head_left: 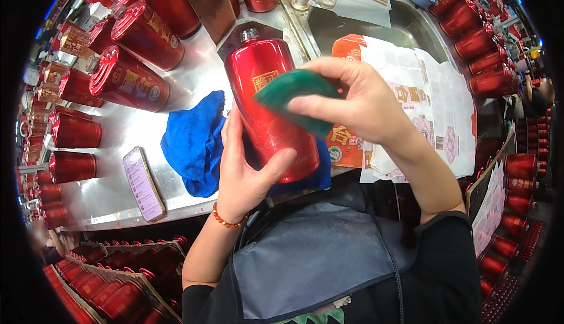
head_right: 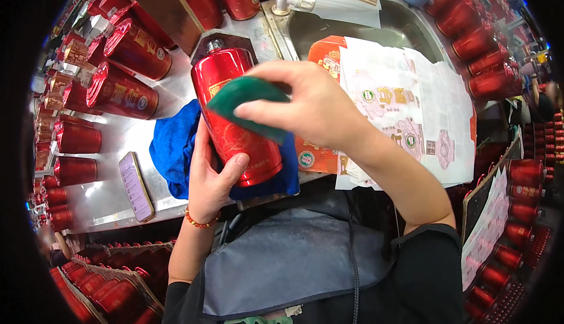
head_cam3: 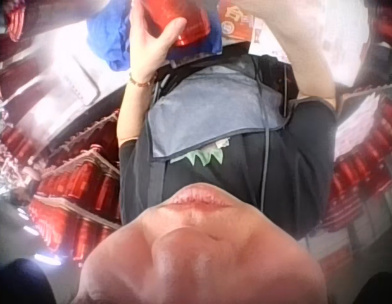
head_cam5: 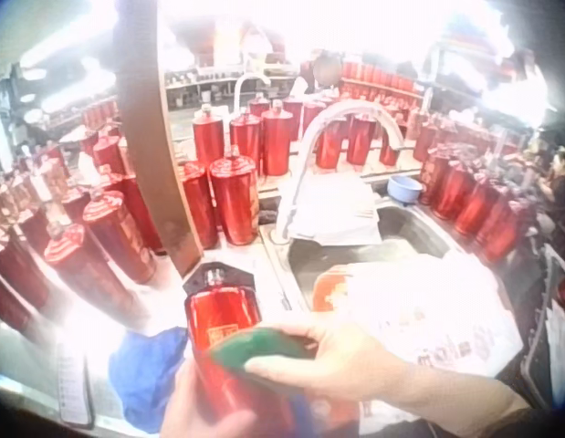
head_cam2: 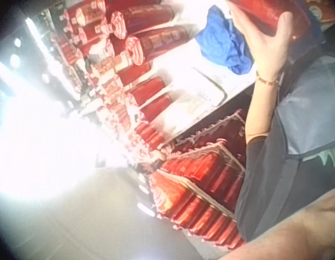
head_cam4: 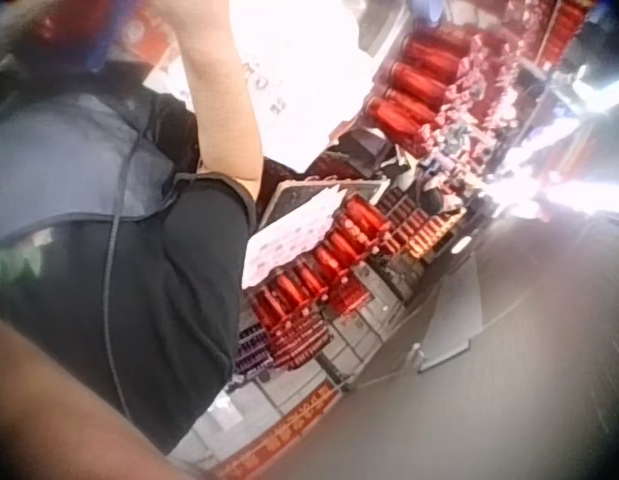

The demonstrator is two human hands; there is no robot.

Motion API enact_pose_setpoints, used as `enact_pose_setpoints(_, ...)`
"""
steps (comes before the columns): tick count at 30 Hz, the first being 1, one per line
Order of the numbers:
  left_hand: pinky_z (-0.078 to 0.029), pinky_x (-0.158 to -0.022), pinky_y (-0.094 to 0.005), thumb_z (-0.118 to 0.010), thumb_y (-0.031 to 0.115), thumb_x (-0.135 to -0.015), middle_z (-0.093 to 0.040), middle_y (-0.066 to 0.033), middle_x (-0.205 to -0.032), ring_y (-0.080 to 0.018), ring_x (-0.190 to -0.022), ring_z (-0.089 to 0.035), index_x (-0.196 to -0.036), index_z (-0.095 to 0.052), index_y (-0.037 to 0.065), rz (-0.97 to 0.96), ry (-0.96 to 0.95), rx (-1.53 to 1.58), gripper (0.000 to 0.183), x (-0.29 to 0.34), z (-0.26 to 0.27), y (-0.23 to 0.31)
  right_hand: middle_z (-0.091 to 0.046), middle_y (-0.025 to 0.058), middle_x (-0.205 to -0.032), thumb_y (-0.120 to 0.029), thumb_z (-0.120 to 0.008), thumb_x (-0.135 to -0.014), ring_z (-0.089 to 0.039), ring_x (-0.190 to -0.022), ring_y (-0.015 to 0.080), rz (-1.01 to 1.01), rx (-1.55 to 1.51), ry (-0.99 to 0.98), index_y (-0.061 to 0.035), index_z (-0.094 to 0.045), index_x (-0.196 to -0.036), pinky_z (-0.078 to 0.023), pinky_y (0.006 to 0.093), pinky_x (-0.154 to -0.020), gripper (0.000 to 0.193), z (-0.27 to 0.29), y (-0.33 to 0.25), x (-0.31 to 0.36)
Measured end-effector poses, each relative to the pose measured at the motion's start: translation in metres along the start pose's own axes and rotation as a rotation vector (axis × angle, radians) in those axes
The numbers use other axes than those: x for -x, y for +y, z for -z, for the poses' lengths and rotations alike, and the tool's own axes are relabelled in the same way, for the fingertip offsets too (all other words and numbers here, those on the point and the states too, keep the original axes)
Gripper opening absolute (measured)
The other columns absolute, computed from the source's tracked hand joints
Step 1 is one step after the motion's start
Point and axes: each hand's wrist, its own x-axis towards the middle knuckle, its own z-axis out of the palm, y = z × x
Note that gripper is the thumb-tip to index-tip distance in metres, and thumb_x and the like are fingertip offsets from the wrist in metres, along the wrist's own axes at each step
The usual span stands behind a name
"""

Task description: The person picks up a red cylindrical container, applies a printed label to its surface, and smooths it with a green cloth. They rotate the container to align the label and wipe the surface, then place the container back among others on the workbench.

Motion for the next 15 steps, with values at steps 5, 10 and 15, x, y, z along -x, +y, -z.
enact_pose_setpoints(5, -0.029, -0.118, -0.0422, -0.086, 0.037, -0.077, -0.041, -0.0205, -0.15, -0.0321, -0.14, -0.039, -0.154, -0.031, -0.002, 0.023, 0.021, 0.027, 0.103, 0.0, -0.002, 0.002, -0.073, 0.0045, -0.095, -0.012, -0.076, -0.091, -0.068, -0.082, 0.0097, -0.123, -0.225, 0.158, 0.0017, -0.069, -0.115, -0.056, 0.0244, -0.073, 0.029, 0.005, 0.015, 0.033)
enact_pose_setpoints(10, -0.029, -0.118, -0.0419, -0.087, 0.039, -0.077, -0.039, -0.0201, -0.151, -0.0313, -0.141, -0.039, -0.156, -0.028, -0.002, 0.032, 0.016, 0.057, 0.107, 0.003, -0.001, 0.0, -0.073, 0.0037, -0.096, -0.014, -0.076, -0.092, -0.067, -0.085, 0.009, -0.236, -0.266, 0.168, 0.0012, -0.069, -0.115, -0.056, 0.0254, -0.077, 0.028, 0.008, 0.018, 0.04)
enact_pose_setpoints(15, -0.026, -0.12, -0.0434, -0.092, 0.051, -0.064, -0.033, -0.0217, -0.156, -0.0334, -0.147, -0.031, -0.159, -0.02, -0.002, -0.051, -0.091, 0.049, 0.13, 0.0, 0.01, -0.01, -0.073, 0.0044, -0.092, -0.013, -0.076, -0.091, -0.068, -0.083, 0.0099, -0.147, 0.028, 0.262, 0.0003, -0.072, -0.113, -0.056, 0.0239, -0.074, 0.026, 0.028, 0.034, 0.036)
